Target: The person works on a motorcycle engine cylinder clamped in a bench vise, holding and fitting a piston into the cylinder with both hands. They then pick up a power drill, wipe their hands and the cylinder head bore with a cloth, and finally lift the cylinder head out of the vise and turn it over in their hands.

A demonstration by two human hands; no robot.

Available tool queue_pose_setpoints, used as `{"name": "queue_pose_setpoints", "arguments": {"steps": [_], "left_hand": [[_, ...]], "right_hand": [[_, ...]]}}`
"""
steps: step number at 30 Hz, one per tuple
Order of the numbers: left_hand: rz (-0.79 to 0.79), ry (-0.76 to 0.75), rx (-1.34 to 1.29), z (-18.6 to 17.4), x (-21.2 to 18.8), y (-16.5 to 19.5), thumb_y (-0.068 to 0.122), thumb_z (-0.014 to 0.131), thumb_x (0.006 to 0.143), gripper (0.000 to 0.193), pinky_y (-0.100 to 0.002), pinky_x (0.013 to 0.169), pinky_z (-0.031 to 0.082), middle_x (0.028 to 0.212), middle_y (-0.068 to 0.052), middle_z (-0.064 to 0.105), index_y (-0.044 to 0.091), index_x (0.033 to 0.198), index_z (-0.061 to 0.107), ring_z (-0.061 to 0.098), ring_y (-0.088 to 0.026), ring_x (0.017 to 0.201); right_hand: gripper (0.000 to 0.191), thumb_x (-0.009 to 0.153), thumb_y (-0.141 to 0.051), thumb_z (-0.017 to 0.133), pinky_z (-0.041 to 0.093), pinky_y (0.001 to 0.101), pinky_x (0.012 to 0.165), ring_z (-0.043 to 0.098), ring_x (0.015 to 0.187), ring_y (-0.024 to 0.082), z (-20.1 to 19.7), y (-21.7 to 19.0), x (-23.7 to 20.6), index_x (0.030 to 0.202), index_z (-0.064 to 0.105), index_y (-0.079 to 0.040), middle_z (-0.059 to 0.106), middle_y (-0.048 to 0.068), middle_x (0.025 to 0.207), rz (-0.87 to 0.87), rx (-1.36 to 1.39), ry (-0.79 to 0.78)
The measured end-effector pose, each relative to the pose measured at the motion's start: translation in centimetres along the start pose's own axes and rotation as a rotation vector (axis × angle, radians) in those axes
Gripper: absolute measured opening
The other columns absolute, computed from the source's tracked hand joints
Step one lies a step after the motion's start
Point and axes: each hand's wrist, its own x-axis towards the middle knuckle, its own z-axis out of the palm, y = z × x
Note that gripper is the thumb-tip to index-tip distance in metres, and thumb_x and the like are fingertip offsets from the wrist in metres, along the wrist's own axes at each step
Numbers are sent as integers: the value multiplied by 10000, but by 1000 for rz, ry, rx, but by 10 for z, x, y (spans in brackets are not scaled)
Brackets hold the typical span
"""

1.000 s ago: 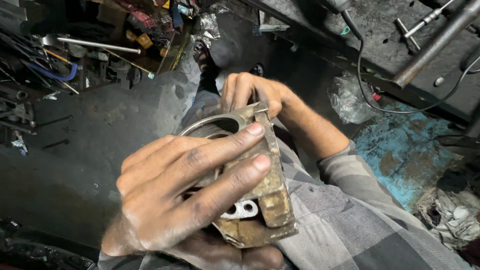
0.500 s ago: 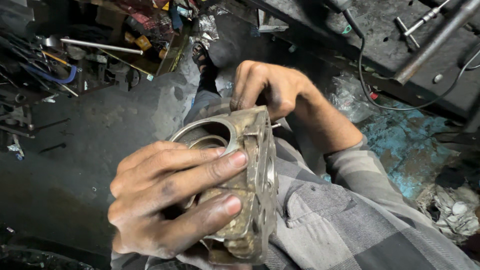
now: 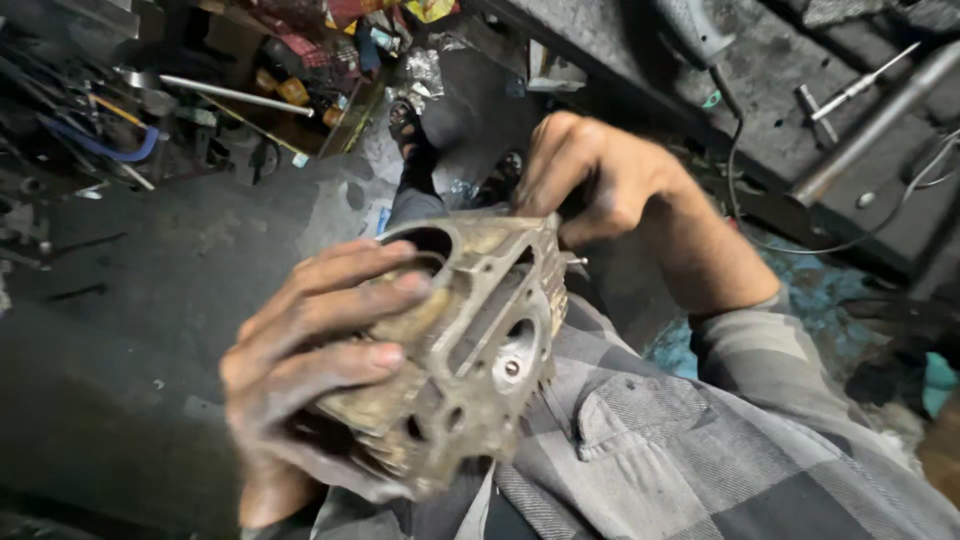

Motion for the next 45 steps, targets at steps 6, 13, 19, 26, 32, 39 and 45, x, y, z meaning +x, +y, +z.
{"name": "queue_pose_setpoints", "arguments": {"steps": [6, 13, 19, 26, 32, 39, 45], "left_hand": [[-17, -16, -110, -48, -31, -55, 413, 858, 673, 762, -555, 1203, 472, 1323, -169, 697, 157, 1367, 672, 650, -373, 1356], [-88, -35, -219, -69, -25, -110, 376, 977, 636, 951, -526, 1199, 489, 1458, -200, 601, 74, 1440, 568, 613, -382, 1389], [-196, -319, -415, -118, -4, -151, 449, 715, 923, 733, -442, 1161, 413, 1468, -203, 522, -9, 1447, 485, 542, -322, 1348], [-727, -274, -502, -78, -7, -264, 351, 709, 933, 442, -296, 817, 547, 978, -66, 755, -28, 1161, 722, 680, -151, 924], [-858, 278, -1229, -17, -36, -308, 355, 692, 955, 527, -333, 927, 553, 1201, -59, 693, 36, 1362, 592, 667, -165, 1077], [-472, 265, -902, -10, -10, -322, 155, 736, 991, 574, -335, 1092, 479, 1370, -92, 615, 17, 1478, 466, 586, -184, 1252], [-339, 299, -390, -18, 11, -317, 107, 795, 948, 566, -341, 1078, 505, 1362, -141, 581, -12, 1409, 489, 601, -216, 1247]], "right_hand": [[373, 686, -64, 814, 608, 307, 643, 780, 780, 264, -38, -12, 22, 1027, 735, 66, 761, 199, 938, 244, -66, -46], [365, 657, -93, 843, 514, 292, 474, 733, 572, 183, -47, 6, 62, 987, 767, 41, 783, 147, 764, 588, -43, -149], [432, 642, -110, 854, 543, 304, 516, 756, 615, 182, -52, 30, 89, 1039, 759, 34, 786, 152, 828, 706, -70, -215], [397, 828, -235, 684, 567, 302, 778, 745, 917, 190, -75, 56, 129, 1128, 770, 11, 816, 113, 1044, 1147, 47, -104], [478, 1113, -313, 417, 493, 318, 1021, 638, 1184, 217, -48, 96, 119, 1423, 568, 18, 683, 114, 1328, 580, 367, 878], [878, 949, -437, 686, 311, 383, 1252, 369, 1517, 230, 51, 137, 138, 1616, 216, -113, 344, 113, 1637, 392, 206, 1015], [1143, 771, -390, 883, 400, 416, 1199, 475, 1409, 266, 7, 155, 149, 1645, 224, -63, 471, 150, 1518, 624, 117, 925]]}}
